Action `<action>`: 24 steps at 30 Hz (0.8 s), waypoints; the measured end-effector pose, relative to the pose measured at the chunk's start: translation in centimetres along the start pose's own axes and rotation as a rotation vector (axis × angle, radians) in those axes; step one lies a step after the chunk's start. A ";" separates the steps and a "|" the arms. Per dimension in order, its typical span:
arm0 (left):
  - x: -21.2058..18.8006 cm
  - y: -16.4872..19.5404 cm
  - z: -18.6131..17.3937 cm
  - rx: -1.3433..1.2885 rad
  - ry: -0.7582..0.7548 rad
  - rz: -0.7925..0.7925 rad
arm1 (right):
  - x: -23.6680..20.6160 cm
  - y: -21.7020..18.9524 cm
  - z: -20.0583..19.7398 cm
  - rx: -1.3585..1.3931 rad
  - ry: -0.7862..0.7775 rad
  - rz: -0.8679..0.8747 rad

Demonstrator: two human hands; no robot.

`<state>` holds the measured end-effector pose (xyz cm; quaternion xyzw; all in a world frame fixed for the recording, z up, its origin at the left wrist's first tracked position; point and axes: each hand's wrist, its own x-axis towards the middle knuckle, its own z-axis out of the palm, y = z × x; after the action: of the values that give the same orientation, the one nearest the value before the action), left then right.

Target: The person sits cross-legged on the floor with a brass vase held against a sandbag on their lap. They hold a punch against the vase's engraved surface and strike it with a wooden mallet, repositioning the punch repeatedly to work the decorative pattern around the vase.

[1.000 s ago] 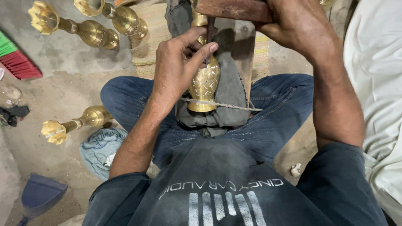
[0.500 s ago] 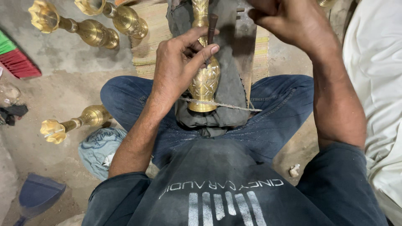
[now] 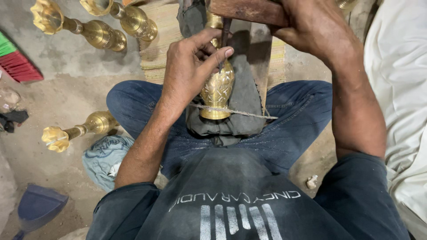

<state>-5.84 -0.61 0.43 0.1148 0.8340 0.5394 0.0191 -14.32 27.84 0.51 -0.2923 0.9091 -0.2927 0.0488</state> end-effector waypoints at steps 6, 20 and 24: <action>-0.3 0.1 -0.1 -0.025 -0.004 -0.024 | -0.4 0.6 0.6 -0.041 -0.044 0.157; -0.1 0.0 -0.5 -0.040 -0.023 0.001 | -0.2 0.9 1.2 -0.099 0.105 -0.106; 0.0 -0.4 -0.2 -0.031 -0.022 -0.001 | -0.1 0.8 1.3 0.114 -0.019 0.054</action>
<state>-5.95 -0.90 0.19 0.1202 0.8253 0.5510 0.0302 -14.29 27.74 -0.97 -0.2671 0.8980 -0.3398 0.0822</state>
